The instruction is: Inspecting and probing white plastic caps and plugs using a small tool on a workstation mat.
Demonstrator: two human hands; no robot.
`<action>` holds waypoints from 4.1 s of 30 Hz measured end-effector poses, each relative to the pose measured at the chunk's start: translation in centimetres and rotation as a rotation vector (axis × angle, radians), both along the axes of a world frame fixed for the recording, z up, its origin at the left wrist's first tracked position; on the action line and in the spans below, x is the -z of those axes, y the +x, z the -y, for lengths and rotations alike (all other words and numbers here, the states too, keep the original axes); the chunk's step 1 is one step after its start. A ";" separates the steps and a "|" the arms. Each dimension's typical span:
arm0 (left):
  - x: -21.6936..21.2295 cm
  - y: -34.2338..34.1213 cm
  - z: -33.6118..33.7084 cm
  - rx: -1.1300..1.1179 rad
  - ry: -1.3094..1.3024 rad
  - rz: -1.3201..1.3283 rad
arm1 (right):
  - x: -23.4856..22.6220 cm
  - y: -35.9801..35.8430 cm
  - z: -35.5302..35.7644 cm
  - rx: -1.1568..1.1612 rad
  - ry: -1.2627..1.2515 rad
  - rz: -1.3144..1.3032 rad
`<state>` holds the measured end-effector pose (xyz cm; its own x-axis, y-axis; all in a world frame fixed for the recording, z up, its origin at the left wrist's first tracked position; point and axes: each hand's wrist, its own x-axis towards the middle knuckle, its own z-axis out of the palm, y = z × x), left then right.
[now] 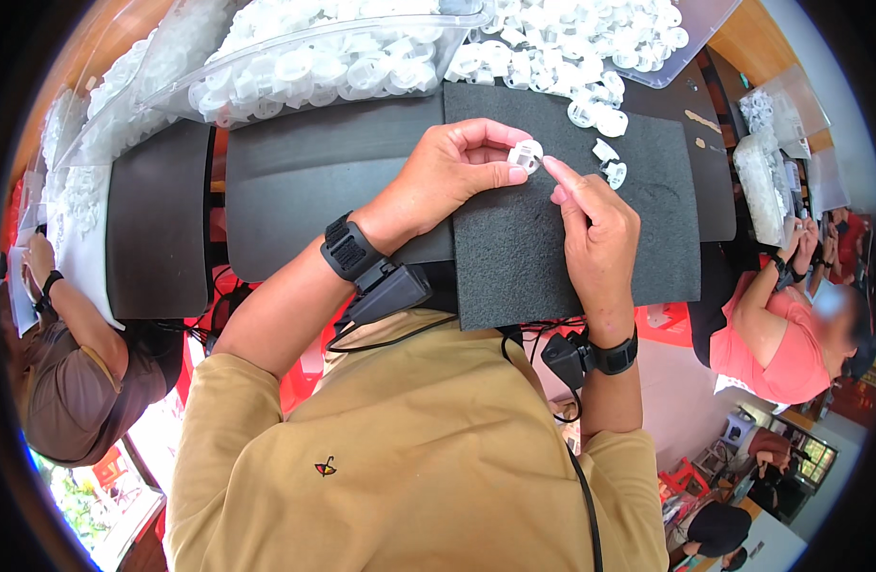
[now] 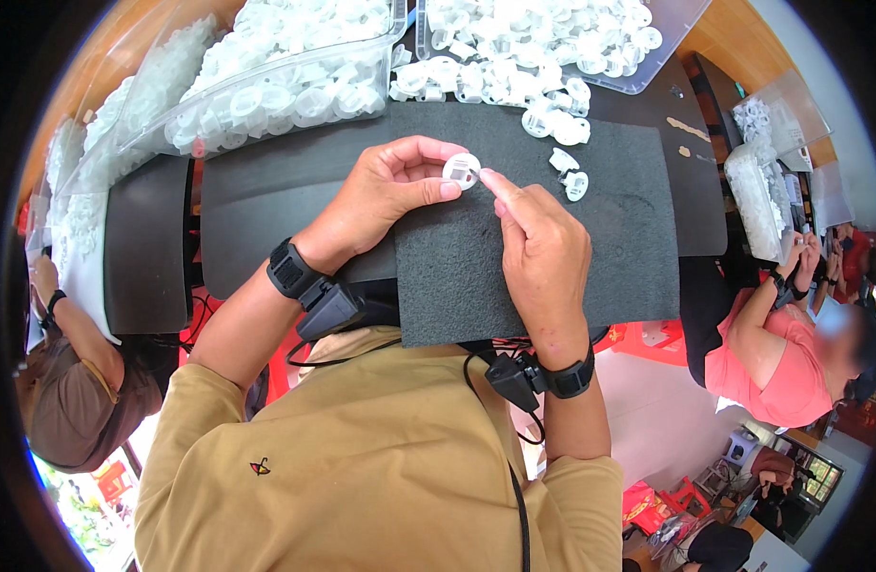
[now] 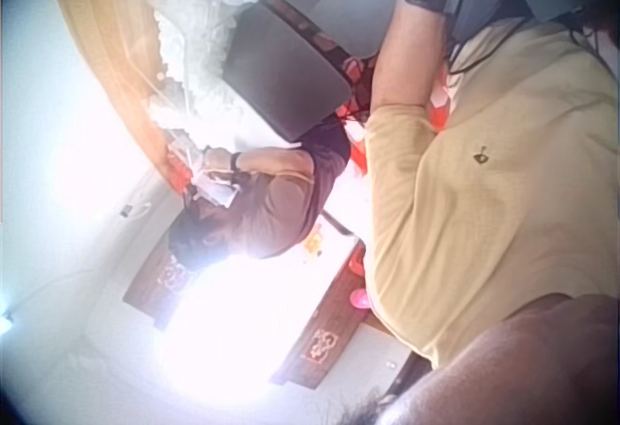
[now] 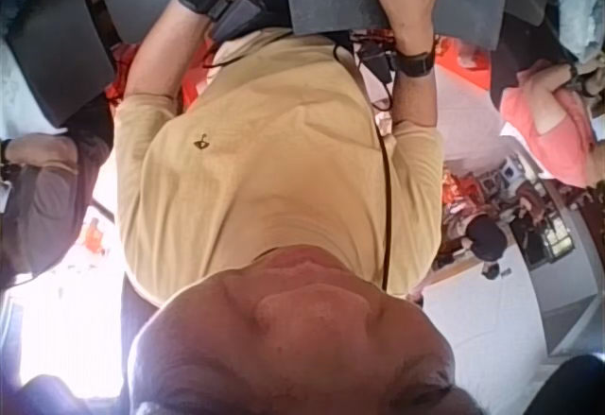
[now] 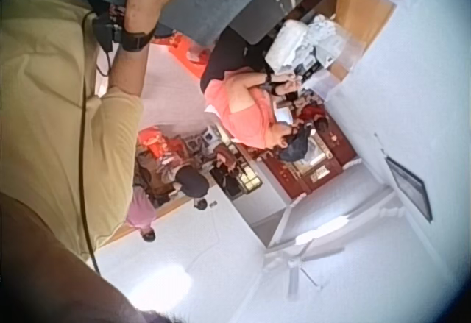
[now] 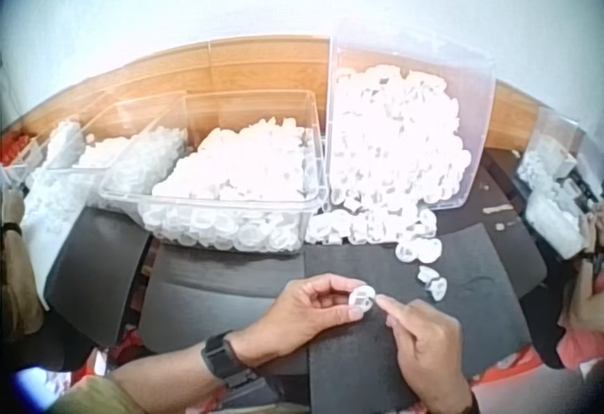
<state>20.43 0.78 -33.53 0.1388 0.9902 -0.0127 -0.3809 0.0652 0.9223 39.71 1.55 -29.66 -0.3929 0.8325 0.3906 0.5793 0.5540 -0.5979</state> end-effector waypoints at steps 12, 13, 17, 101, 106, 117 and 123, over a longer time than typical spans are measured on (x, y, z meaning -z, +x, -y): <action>-0.1 0.1 0.1 -0.004 0.014 -0.005 | -0.2 0.0 0.0 0.010 0.035 0.071; -0.1 0.1 0.1 -0.004 0.013 -0.005 | -0.2 0.0 0.0 0.007 0.031 0.075; -0.1 0.2 0.1 -0.014 0.018 -0.012 | -0.5 -0.2 0.2 0.005 0.044 0.072; 0.0 -0.5 -0.3 -0.008 -0.018 -0.022 | -3.1 -0.3 -1.4 -0.093 0.066 0.404; -0.2 -0.4 -0.1 0.002 -0.030 -0.075 | -3.7 -0.4 -1.4 -0.109 0.088 0.496; -0.3 -0.5 -0.2 -0.008 -0.016 -0.102 | -3.8 0.4 -2.7 -0.221 0.096 0.453; -0.3 -0.5 -0.2 -0.012 -0.022 -0.091 | -3.5 0.0 -2.1 -0.161 0.055 0.369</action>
